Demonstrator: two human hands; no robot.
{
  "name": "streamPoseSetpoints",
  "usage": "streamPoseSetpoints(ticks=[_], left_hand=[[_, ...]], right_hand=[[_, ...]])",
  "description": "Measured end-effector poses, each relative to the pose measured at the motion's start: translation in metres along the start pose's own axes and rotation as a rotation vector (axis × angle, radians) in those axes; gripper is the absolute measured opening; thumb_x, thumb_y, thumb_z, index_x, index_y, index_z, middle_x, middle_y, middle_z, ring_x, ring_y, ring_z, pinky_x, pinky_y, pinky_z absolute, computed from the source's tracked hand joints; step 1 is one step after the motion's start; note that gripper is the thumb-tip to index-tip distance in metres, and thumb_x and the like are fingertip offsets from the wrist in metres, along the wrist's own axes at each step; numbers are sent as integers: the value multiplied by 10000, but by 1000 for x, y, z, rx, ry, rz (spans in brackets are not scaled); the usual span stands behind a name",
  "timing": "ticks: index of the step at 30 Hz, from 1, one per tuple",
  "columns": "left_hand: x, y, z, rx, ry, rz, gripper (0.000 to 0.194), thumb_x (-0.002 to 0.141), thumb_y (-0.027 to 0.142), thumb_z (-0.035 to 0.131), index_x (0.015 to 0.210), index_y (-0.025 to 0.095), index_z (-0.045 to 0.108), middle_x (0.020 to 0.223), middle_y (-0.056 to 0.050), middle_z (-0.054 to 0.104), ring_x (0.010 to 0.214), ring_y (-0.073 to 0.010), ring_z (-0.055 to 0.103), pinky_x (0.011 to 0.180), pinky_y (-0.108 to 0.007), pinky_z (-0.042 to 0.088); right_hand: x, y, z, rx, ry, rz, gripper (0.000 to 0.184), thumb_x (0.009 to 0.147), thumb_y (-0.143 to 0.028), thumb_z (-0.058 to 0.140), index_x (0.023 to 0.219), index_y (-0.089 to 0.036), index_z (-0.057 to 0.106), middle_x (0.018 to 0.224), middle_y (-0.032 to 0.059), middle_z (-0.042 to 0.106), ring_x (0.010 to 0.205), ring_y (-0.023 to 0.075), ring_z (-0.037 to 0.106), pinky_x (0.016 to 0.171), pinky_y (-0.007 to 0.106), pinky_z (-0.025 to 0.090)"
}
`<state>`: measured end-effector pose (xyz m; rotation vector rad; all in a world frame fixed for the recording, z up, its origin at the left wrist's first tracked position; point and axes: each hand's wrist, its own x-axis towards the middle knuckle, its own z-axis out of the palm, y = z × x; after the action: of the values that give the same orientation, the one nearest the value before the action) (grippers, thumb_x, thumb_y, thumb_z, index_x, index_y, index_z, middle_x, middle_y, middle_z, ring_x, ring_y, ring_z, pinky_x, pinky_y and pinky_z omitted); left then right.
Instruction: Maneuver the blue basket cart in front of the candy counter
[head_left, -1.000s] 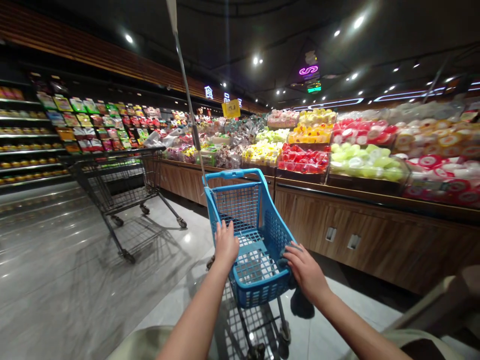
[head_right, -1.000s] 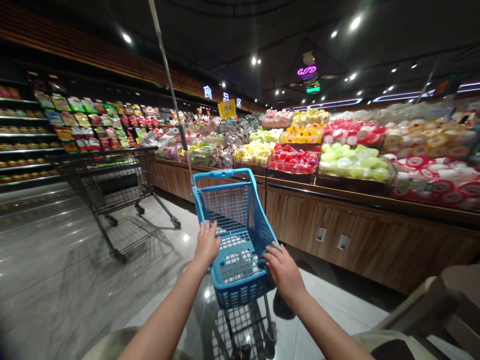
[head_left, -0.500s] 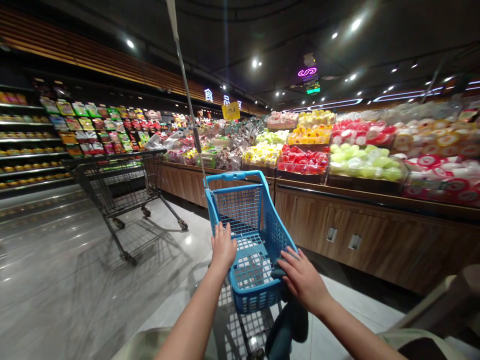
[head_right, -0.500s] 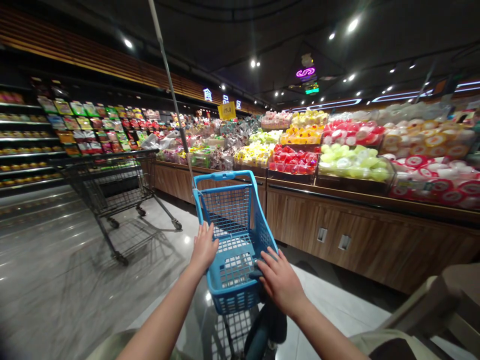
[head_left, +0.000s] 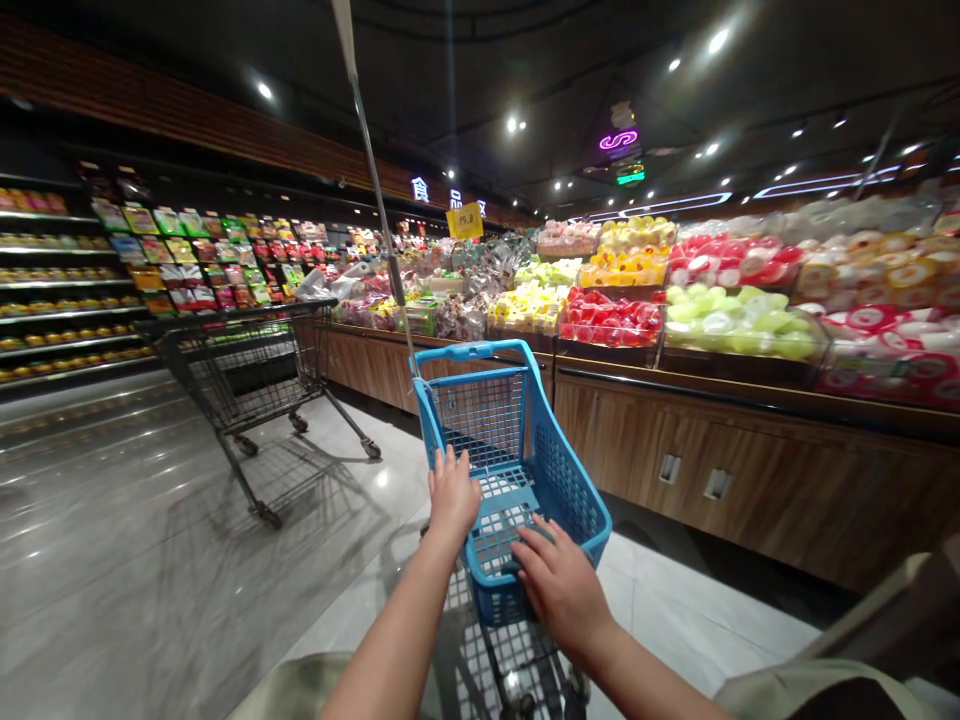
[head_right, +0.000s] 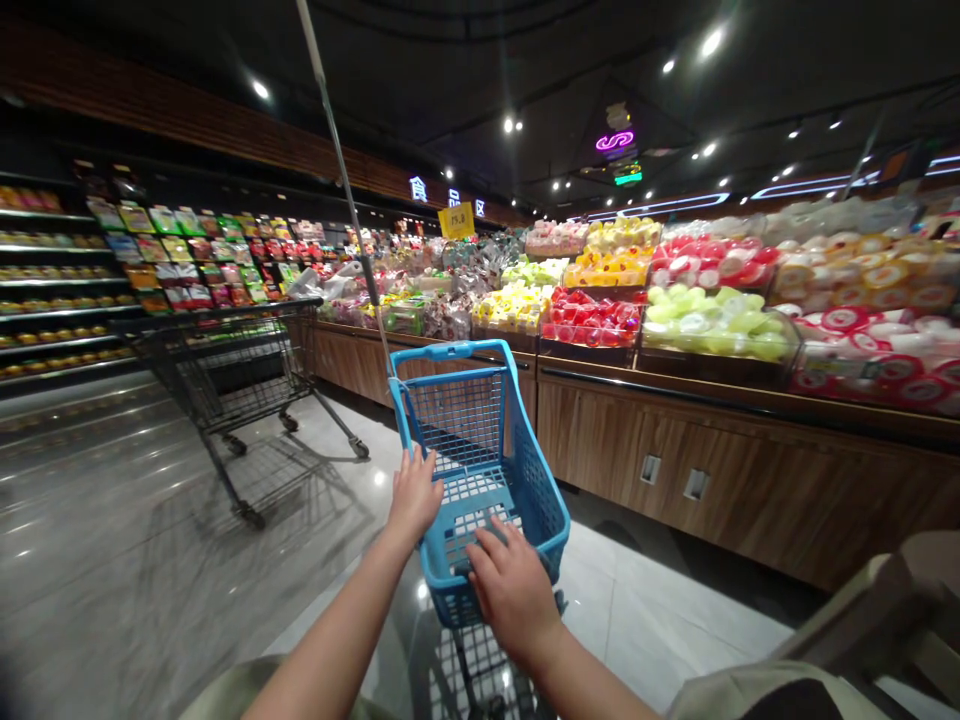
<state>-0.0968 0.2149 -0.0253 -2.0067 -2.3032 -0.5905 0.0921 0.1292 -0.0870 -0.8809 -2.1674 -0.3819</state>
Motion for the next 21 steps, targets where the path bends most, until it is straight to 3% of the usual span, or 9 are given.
streamPoseSetpoints(ticks=[6,12,17,21], left_hand=[[0,-2,-4,6,-14,8,593,889,229,475,1466,142,369,1590,-155,211,1469,-340,130,1151,-562,206],[0,5,-3,-4,-35,33,583,895,288,498,1452,146,402,1587,-141,230,1464,-366,126,1145,-540,240],[-3,12,-2,-10,-13,48,565,892,301,490,1434,151,435,1578,-125,270,1460,-380,132,1145,-533,245],[-4,14,-1,-11,-3,45,546,887,287,480,1415,149,459,1562,-128,309,1458,-370,148,1133,-546,266]], right_hand=[[-9,35,-18,-40,-77,-152,346,914,-145,476,1242,-182,581,1324,116,581,1306,297,459,1025,550,452],[-26,81,-30,-117,-85,-24,313,946,-213,470,1233,-206,593,1314,103,588,1276,284,494,1040,544,442],[-26,72,-23,-92,2,198,286,960,-214,426,1167,-210,623,1258,88,616,1264,279,496,1064,579,400],[-16,40,-17,-33,25,171,259,950,-198,436,1110,-208,639,1197,82,650,1248,282,504,1037,569,427]])
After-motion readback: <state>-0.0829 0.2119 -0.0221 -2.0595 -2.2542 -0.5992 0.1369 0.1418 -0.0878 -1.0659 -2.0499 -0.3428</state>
